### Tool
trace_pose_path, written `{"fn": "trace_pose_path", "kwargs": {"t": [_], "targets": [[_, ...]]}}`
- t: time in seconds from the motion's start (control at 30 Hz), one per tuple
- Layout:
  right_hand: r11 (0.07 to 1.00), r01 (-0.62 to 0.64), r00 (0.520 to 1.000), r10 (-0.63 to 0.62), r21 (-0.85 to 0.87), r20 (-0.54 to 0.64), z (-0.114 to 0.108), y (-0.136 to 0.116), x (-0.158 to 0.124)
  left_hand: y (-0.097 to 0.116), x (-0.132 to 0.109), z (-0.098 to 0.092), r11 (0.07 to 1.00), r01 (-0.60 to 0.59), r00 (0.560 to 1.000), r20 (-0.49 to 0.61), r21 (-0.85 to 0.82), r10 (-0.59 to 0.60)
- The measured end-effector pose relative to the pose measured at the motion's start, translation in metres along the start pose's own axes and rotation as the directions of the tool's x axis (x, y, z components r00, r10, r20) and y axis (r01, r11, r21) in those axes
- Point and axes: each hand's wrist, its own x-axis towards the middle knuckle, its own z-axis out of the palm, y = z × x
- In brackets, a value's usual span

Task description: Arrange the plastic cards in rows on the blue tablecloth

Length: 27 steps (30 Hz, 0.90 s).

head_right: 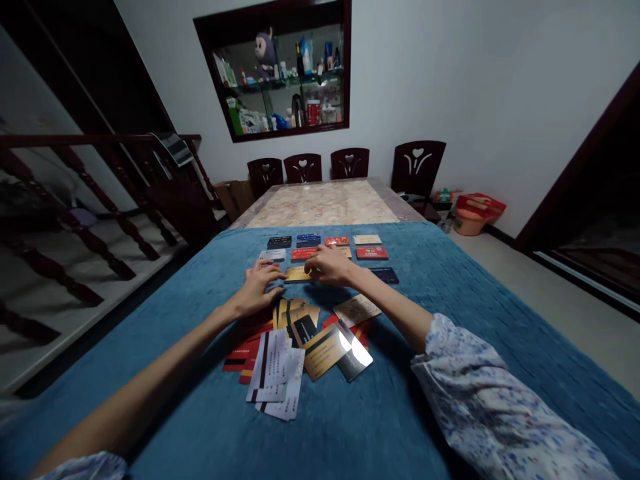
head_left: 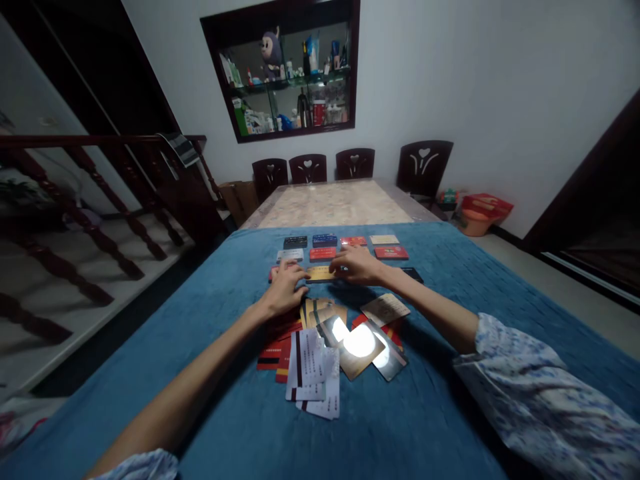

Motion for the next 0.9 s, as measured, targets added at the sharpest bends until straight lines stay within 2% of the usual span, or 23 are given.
{"fn": "trace_pose_path", "kwargs": {"t": [0.3, 0.57, 0.73, 0.9], "targets": [[0.972, 0.205, 0.977, -0.196, 0.119, -0.078, 0.011, -0.039, -0.026, 0.010, -0.049, 0.002, 0.999, -0.049, 0.998, -0.035, -0.002, 0.049], [0.872, 0.416, 0.909, -0.399, 0.257, -0.117, 0.013, -0.086, -0.036, 0.015, -0.082, 0.000, 0.996, -0.060, 0.996, -0.065, -0.067, 0.056], [0.854, 0.453, 0.888, -0.457, 0.256, -0.046, 0.010, -0.109, -0.043, 0.010, -0.087, 0.005, 0.992, -0.081, 0.993, -0.089, -0.093, 0.073], [0.869, 0.447, 0.892, -0.451, 0.211, -0.031, 0.011, -0.113, -0.046, 0.007, -0.093, 0.001, 0.982, -0.156, 0.986, -0.079, -0.109, 0.148]]}}
